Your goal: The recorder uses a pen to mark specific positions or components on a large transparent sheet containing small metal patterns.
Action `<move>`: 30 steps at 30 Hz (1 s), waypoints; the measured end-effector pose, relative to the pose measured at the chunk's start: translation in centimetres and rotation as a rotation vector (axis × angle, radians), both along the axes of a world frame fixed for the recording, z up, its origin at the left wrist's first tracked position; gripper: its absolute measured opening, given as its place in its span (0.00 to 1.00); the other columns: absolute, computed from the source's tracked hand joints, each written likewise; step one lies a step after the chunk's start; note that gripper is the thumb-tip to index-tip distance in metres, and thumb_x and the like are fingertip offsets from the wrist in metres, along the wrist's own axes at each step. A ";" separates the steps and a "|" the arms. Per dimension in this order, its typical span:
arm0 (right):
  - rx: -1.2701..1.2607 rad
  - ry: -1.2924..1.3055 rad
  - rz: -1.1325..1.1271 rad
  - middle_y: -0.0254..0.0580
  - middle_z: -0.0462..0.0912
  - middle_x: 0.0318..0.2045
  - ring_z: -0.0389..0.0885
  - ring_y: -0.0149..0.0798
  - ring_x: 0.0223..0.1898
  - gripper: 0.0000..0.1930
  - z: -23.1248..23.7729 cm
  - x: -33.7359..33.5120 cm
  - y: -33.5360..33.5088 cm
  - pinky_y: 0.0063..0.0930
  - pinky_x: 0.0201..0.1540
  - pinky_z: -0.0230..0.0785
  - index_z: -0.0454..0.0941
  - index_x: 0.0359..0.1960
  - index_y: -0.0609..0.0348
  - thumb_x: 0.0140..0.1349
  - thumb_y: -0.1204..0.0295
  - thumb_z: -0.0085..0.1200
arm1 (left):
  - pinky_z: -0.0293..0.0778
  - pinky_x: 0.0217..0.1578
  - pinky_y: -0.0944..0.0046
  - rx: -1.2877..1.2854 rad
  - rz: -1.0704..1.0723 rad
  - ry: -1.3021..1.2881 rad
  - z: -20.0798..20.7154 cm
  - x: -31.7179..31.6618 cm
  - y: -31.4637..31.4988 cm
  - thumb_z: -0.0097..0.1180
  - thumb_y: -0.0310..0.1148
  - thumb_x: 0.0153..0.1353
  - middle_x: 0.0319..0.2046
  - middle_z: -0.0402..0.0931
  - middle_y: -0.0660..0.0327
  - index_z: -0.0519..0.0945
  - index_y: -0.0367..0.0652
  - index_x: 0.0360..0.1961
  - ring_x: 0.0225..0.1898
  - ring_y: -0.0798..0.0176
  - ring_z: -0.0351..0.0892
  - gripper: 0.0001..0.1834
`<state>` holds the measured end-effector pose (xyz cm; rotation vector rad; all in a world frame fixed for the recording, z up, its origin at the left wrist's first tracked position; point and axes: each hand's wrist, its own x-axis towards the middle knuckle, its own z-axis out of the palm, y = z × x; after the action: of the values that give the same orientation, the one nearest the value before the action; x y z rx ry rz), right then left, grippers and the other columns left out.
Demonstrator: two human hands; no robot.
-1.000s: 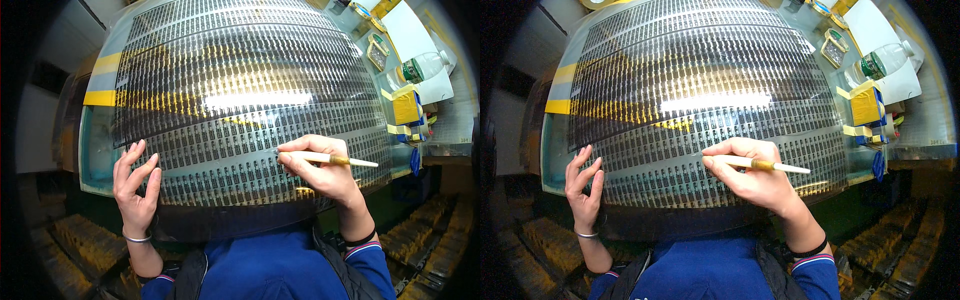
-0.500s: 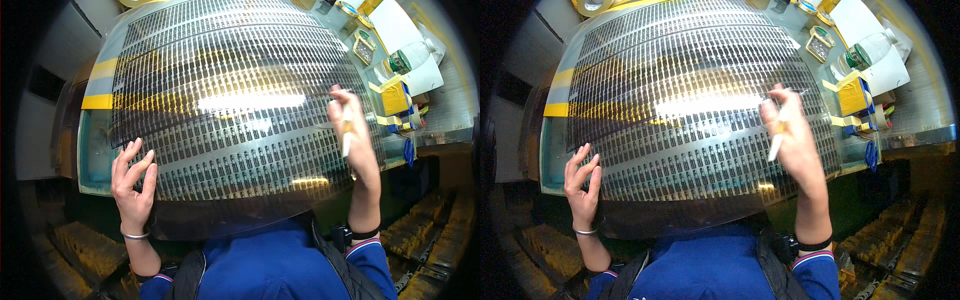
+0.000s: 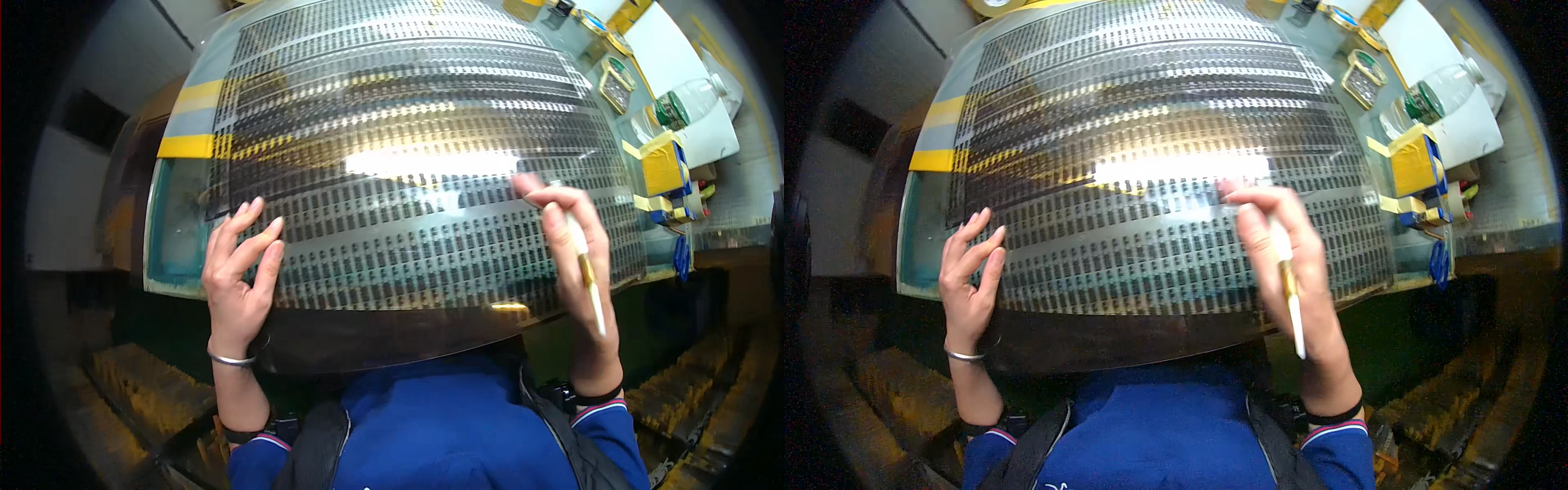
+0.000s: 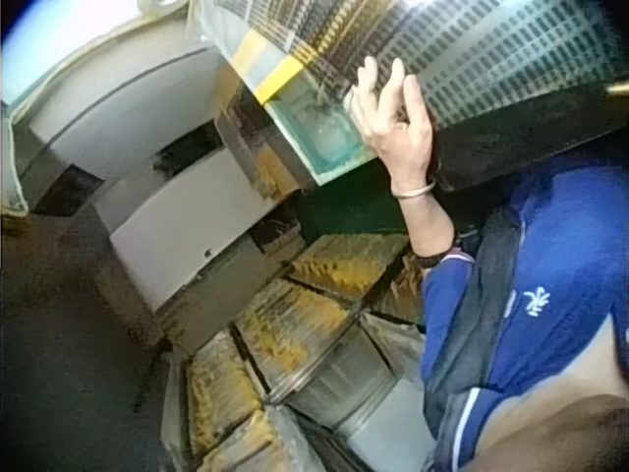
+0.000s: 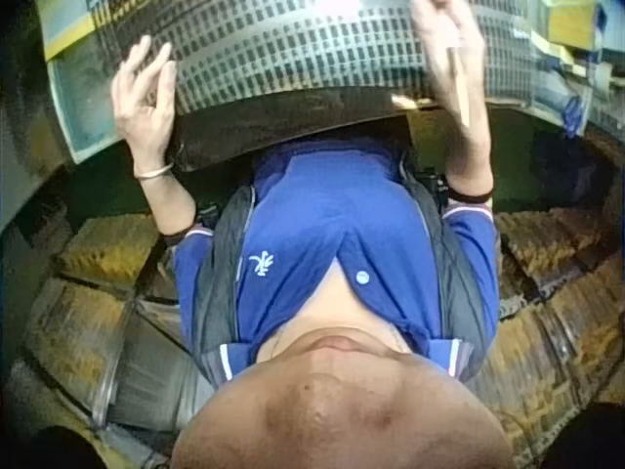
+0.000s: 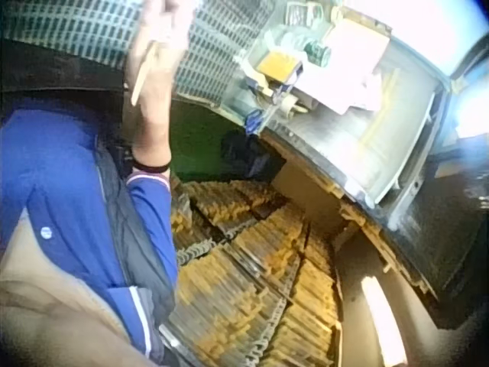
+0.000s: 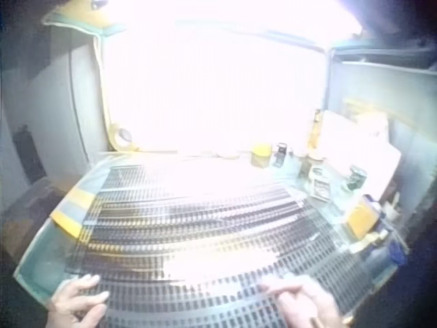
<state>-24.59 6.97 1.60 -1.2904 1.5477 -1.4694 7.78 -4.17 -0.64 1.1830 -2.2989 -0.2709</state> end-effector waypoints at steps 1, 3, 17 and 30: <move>0.020 0.155 -0.046 0.57 0.77 0.53 0.71 0.46 0.61 0.11 -1.0 -1.5 0.0 0.35 0.64 0.59 0.73 0.49 0.62 0.70 0.71 0.48 | 0.63 0.62 0.53 0.003 -0.008 -0.007 0.2 -0.3 -0.2 0.58 0.27 0.60 0.56 0.75 0.54 0.84 0.42 0.47 0.61 0.50 0.70 0.14; 0.071 0.336 -0.093 0.63 0.70 0.60 0.64 0.54 0.66 0.13 -2.3 -2.5 0.0 0.40 0.68 0.50 0.69 0.51 0.63 0.69 0.71 0.49 | 0.63 0.62 0.53 0.009 -0.014 -0.011 0.5 -1.0 -0.4 0.57 0.27 0.61 0.56 0.75 0.53 0.83 0.42 0.48 0.61 0.50 0.70 0.14; 0.076 -0.256 1.112 0.54 0.81 0.44 0.81 0.51 0.49 0.10 0.5 5.3 0.5 0.37 0.51 0.74 0.75 0.40 0.66 0.68 0.70 0.51 | 0.61 0.63 0.52 0.007 -0.087 -0.050 0.8 -1.1 -0.6 0.54 0.27 0.62 0.58 0.73 0.53 0.81 0.41 0.52 0.61 0.49 0.69 0.17; 0.005 0.082 0.146 0.56 0.80 0.50 0.71 0.47 0.62 0.11 0.4 -3.6 4.6 0.42 0.67 0.55 0.73 0.48 0.65 0.70 0.72 0.46 | 0.60 0.63 0.50 0.105 -0.073 0.015 0.8 1.7 1.5 0.59 0.23 0.53 0.56 0.75 0.50 0.84 0.37 0.42 0.60 0.46 0.70 0.14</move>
<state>-28.21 11.57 1.99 -1.4442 1.4745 -1.3354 9.46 -2.64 0.13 1.1453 -2.3421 -0.4311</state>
